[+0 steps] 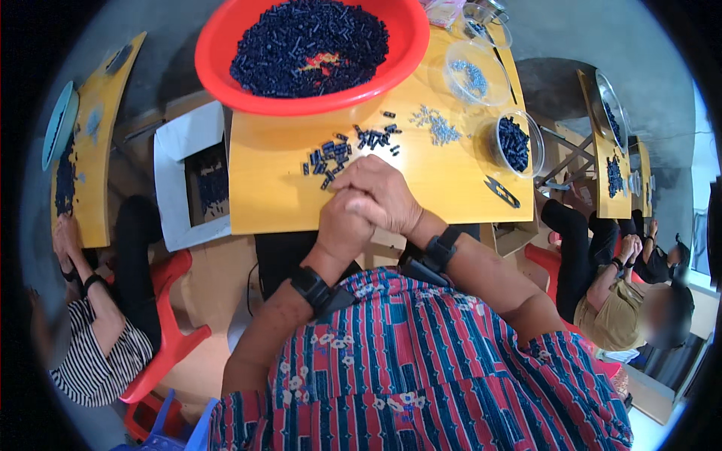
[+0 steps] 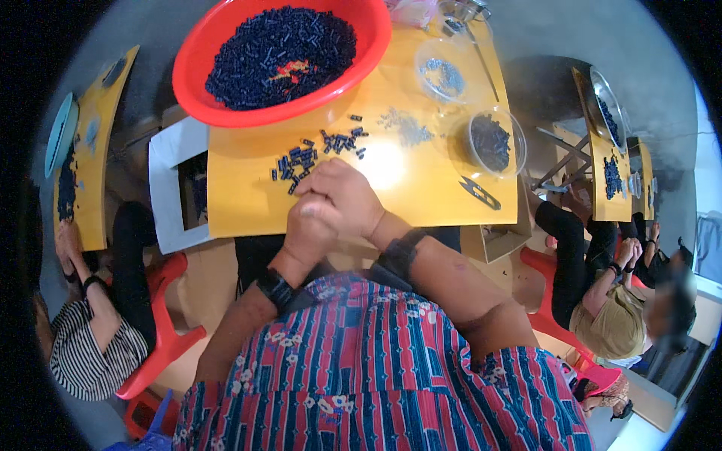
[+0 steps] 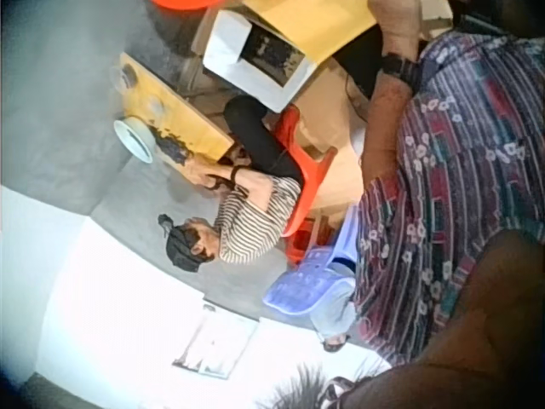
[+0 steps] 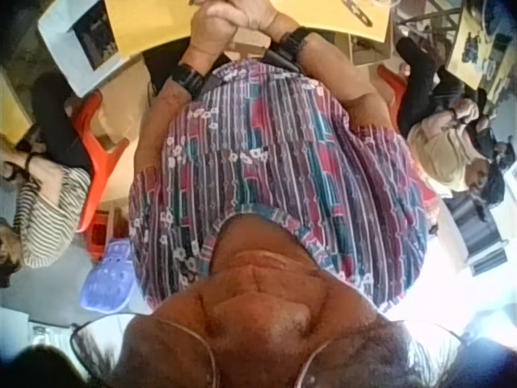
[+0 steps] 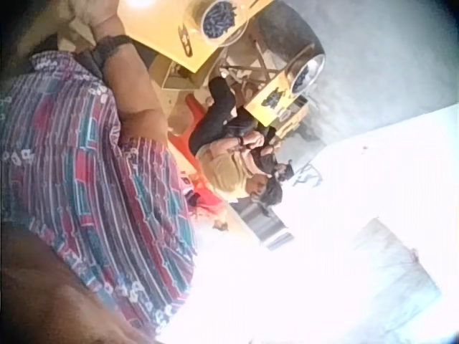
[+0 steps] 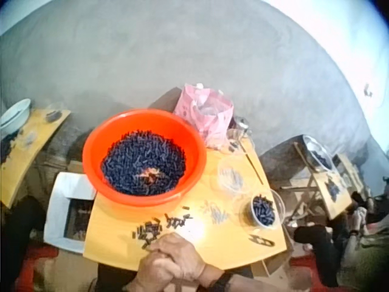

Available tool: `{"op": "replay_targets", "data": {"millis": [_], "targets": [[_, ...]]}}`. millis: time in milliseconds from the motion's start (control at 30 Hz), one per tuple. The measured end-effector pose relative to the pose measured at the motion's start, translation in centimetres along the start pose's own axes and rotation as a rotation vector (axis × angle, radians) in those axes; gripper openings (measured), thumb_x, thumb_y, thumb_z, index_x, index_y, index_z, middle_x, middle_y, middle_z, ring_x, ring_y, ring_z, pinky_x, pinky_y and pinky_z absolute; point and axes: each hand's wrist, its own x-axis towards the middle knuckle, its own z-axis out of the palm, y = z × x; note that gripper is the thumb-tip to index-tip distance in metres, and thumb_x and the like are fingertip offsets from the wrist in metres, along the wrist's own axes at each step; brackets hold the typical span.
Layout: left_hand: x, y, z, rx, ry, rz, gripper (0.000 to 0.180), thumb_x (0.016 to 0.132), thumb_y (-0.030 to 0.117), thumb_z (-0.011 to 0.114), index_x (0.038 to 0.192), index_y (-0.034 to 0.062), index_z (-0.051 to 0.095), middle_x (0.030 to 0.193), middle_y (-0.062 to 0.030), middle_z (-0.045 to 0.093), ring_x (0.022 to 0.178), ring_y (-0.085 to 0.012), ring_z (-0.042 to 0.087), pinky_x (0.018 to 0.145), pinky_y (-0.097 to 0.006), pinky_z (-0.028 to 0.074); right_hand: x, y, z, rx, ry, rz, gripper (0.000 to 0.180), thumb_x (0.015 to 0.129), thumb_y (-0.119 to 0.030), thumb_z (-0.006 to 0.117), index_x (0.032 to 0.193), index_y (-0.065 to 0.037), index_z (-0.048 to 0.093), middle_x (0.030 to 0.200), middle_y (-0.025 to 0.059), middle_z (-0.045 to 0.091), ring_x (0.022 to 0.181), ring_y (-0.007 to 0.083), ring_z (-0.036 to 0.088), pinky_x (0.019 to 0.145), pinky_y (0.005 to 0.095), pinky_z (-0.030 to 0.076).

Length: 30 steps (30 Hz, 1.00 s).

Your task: Assembling small black plastic cylinders by inserting silver pins.

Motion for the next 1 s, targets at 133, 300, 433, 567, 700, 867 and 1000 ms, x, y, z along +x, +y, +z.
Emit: {"op": "replay_targets", "data": {"millis": [133,300,433,567,700,867,1000], "targets": [[1.4,1.0,-1.0,0.048,-0.085,-0.016,0.012,0.081,0.017,0.066,0.09,0.0087,0.067,0.09,-0.0103,0.064,0.089,-0.0303,0.064,0.074,-0.041,0.054,-0.3,0.7,-0.7,0.512,0.139,0.288,0.04,0.102,-0.034,0.047,0.104,0.0,0.069,0.098,0.0074,0.066,0.094,0.0166,0.059,0.088,0.0311,0.048],[2.0,1.4,-1.3,0.035,-0.131,-0.058,0.01,0.079,0.012,0.07,0.088,0.0069,0.069,0.085,-0.0102,0.065,0.083,-0.0301,0.063,0.074,-0.04,0.052,-2.9,0.0,-3.1,0.624,0.35,0.473,0.023,0.098,-0.018,0.056,0.101,0.0,0.071,0.095,0.0067,0.067,0.086,0.0116,0.061,0.079,0.026,0.05],[2.2,1.5,-1.0,-0.01,-0.086,-0.132,0.01,0.079,0.009,0.073,0.087,0.0052,0.068,0.081,-0.0099,0.065,0.076,-0.0271,0.064,0.069,-0.037,0.052,-5.7,-0.2,-3.2,0.323,0.325,0.52,0.018,0.087,-0.001,0.067,0.104,-0.001,0.071,0.095,0.0063,0.067,0.086,0.0124,0.063,0.079,0.0256,0.051],[2.1,2.0,-0.9,-0.148,0.001,-0.196,0.011,0.08,0.004,0.074,0.089,0.0024,0.067,0.078,-0.0096,0.066,0.066,-0.0201,0.064,0.062,-0.031,0.051,-6.2,-0.7,-3.0,0.336,0.318,0.487,0.019,0.084,0.001,0.069,0.103,-0.002,0.072,0.094,0.0074,0.068,0.083,0.0125,0.064,0.076,0.0254,0.052],[2.2,2.6,-0.9,-0.216,0.018,-0.251,0.011,0.081,0.012,0.073,0.088,0.0053,0.066,0.08,-0.01,0.067,0.071,-0.0265,0.065,0.064,-0.036,0.051,-5.7,-1.1,-3.0,0.345,0.326,0.436,0.014,0.084,-0.001,0.07,0.098,-0.002,0.074,0.09,0.0077,0.068,0.082,0.0139,0.064,0.075,0.0263,0.051],[2.0,2.1,-0.3,-0.184,0.014,-0.192,0.011,0.081,0.005,0.074,0.089,0.0016,0.067,0.08,-0.0095,0.067,0.065,-0.0172,0.064,0.061,-0.029,0.051,-5.8,-0.6,-2.7,0.311,0.349,0.457,0.01,0.084,-0.005,0.071,0.093,-0.002,0.075,0.082,0.0077,0.068,0.079,0.0157,0.065,0.072,0.0283,0.051],[2.0,2.2,-0.3,-0.091,-0.011,-0.182,0.011,0.079,0.007,0.075,0.088,0.0044,0.069,0.08,-0.0092,0.067,0.068,-0.0212,0.064,0.062,-0.032,0.051,-6.1,-0.3,-2.5,0.278,0.337,0.453,0.009,0.083,-0.005,0.071,0.091,-0.003,0.074,0.083,0.0079,0.068,0.077,0.0166,0.065,0.071,0.0287,0.051]]}}
